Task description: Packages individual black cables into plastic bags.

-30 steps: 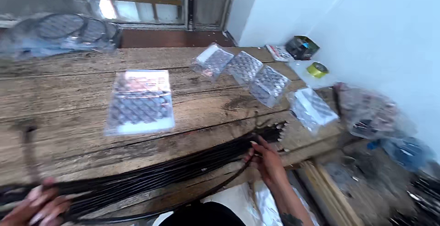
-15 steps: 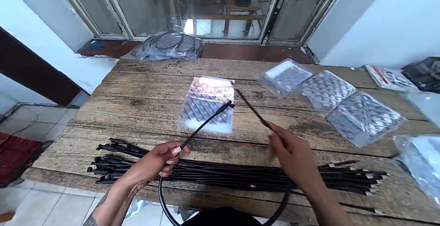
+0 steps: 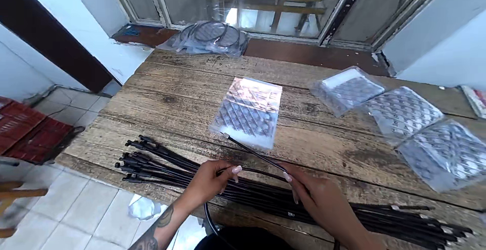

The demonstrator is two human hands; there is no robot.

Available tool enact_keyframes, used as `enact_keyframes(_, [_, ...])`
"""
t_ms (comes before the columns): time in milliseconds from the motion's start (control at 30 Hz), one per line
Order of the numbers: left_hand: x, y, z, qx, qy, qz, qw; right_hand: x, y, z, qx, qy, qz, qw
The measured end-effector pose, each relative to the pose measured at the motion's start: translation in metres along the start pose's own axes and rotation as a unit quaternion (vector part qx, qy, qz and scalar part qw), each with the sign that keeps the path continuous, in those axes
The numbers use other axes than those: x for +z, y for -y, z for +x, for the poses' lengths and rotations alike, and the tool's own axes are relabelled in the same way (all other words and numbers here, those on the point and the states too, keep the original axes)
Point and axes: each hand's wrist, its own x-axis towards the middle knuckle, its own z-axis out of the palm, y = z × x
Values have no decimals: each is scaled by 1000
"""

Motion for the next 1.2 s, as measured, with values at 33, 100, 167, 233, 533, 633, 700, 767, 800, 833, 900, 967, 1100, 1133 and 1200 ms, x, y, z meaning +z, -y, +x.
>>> enact_keyframes(33, [4,5,0,14,4,-28,1000,1,-1,-5,-8,-14,-13,1000])
enact_keyframes(100, [9,6,4,23,20,-65,997,1,0,-13,-21,-30,-39,999])
enact_keyframes(167, [11,0,11,16,14,-76,997,0,1,-18,-24,-36,-63,997])
enact_keyframes(233, [16,0,11,1,-39,-91,995,2,1,-26,-20,-48,-82,995])
enact_keyframes(533, [119,13,-6,36,-310,-295,903,-4,35,-62,143,140,20,980])
enact_keyframes(633, [140,-14,21,90,-291,-301,904,18,35,-73,181,124,173,960])
enact_keyframes(700, [131,-13,39,126,-224,-191,947,28,30,-78,204,68,226,950])
enact_keyframes(767, [86,-4,72,89,-123,-19,988,26,15,-79,233,31,198,952])
enact_keyframes(800, [53,2,96,72,-86,68,991,23,7,-81,252,27,161,954])
enact_keyframes(833, [20,11,121,60,-64,148,985,19,0,-85,268,29,120,955])
enact_keyframes(900, [-29,38,166,64,-87,264,959,10,-12,-92,283,40,51,957])
enact_keyframes(967, [-39,58,195,74,-119,292,946,2,-18,-93,281,48,10,958])
enact_keyframes(1100, [25,53,201,19,-116,253,960,1,-14,-80,272,60,-12,960])
enact_keyframes(1133, [33,47,196,19,-88,241,966,1,-13,-77,271,58,-8,961])
enact_keyframes(1200, [25,43,186,49,-31,222,973,-1,-15,-74,273,57,-8,960])
